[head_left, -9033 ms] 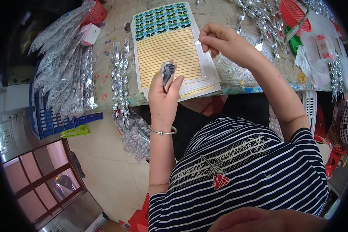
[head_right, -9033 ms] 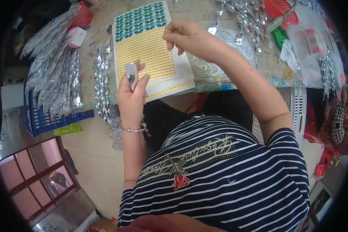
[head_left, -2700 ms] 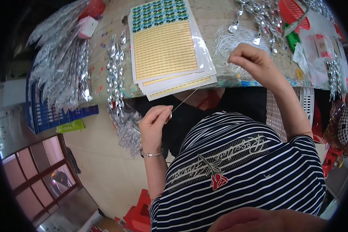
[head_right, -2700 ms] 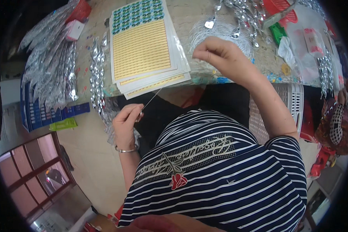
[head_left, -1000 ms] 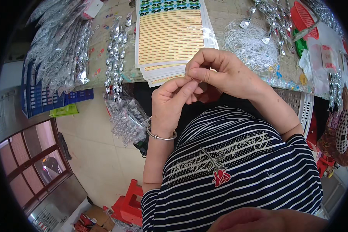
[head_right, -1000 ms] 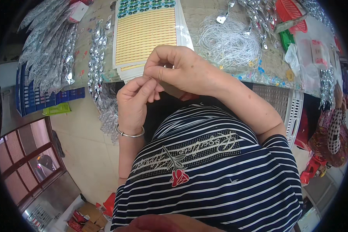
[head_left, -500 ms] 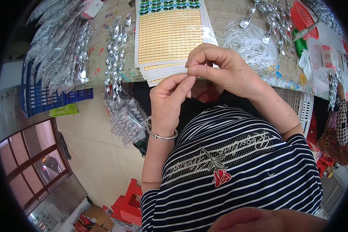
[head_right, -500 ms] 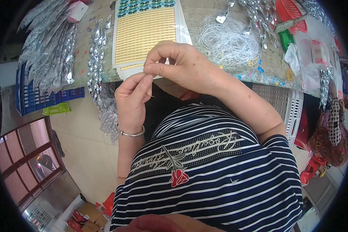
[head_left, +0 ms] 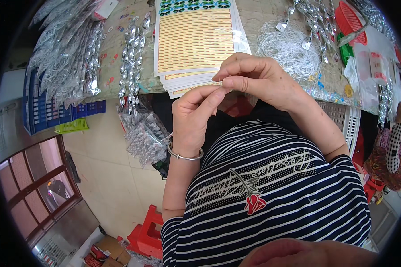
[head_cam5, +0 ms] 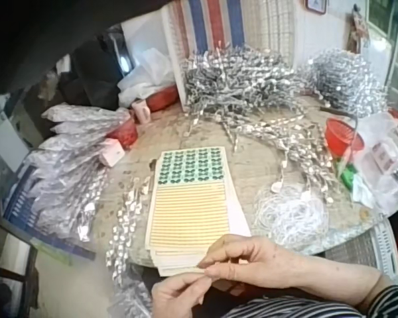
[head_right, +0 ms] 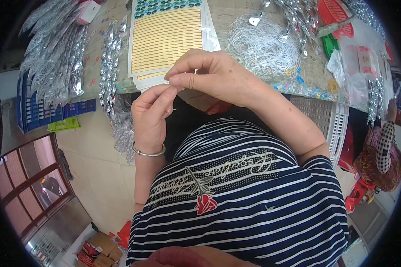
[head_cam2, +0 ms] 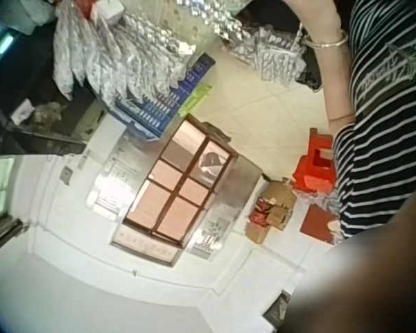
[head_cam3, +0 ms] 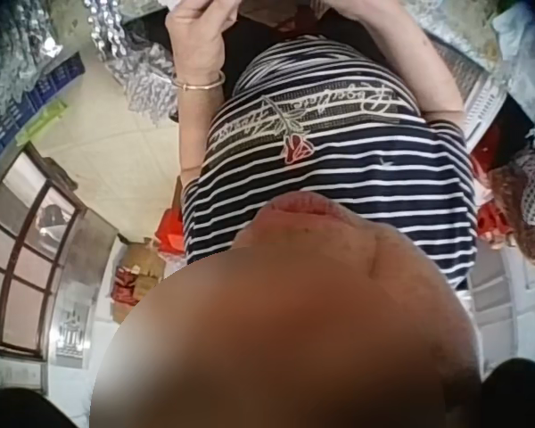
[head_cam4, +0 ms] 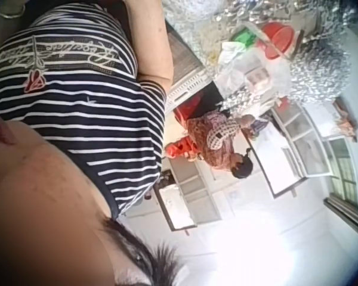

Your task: Applying small adhesive labels to plastic components on a workbench.

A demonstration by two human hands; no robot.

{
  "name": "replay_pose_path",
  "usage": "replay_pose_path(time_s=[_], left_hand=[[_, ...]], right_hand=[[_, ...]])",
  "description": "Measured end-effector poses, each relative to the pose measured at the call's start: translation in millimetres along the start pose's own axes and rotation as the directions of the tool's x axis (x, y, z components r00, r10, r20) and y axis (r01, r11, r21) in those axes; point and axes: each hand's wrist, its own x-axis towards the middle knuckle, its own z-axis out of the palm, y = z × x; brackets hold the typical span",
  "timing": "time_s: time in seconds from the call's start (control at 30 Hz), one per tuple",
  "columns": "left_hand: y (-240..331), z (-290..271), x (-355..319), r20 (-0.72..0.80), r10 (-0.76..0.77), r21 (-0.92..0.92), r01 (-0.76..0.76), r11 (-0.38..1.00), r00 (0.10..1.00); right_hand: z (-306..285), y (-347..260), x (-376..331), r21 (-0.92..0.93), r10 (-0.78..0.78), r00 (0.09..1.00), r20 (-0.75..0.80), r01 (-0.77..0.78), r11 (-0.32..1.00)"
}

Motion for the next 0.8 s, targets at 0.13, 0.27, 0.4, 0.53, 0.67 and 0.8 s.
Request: replay_pose_path(time_s=[0.13, 0.27, 0.4, 0.53, 0.67, 0.8], left_hand=[[0.9, -0.3, -1.0, 0.000, 0.016, 0.039, -0.016, 0.999, 1.000], [-0.2, -4.4, -2.1, 0.021, 0.014, 0.039, -0.015, 0.999, 1.000], [3.8, -1.4, -1.8, -0.004, -0.003, 0.013, 0.004, 1.000, 1.000], [2.9, -0.2, -1.4, -0.003, 0.019, 0.026, -0.019, 0.999, 1.000], [2.8, -0.2, -1.7, -0.011, 0.018, 0.038, -0.017, 0.999, 1.000], [0.7, -0.6, -2.8, 0.001, 0.032, 0.045, -0.032, 0.998, 0.999]], right_hand=[[2.0, -1.6, -1.1, 0.014, 0.082, 0.995, -0.056, -0.081, 0.997], [3.0, -2.6, -0.5, -0.172, -0.024, 0.998, -0.052, 0.015, 0.985], [3.9, -0.4, 1.9, -0.164, -0.063, 0.995, -0.072, 0.051, 0.985], [5.5, -6.7, 1.9, -0.136, -0.032, 0.995, -0.094, 0.019, 0.991], [4.4, -1.2, 1.7, -0.169, -0.073, 0.993, -0.092, 0.056, 0.984], [3.6, -1.8, 0.4, -0.196, -0.076, 0.994, -0.077, 0.060, 0.979]])
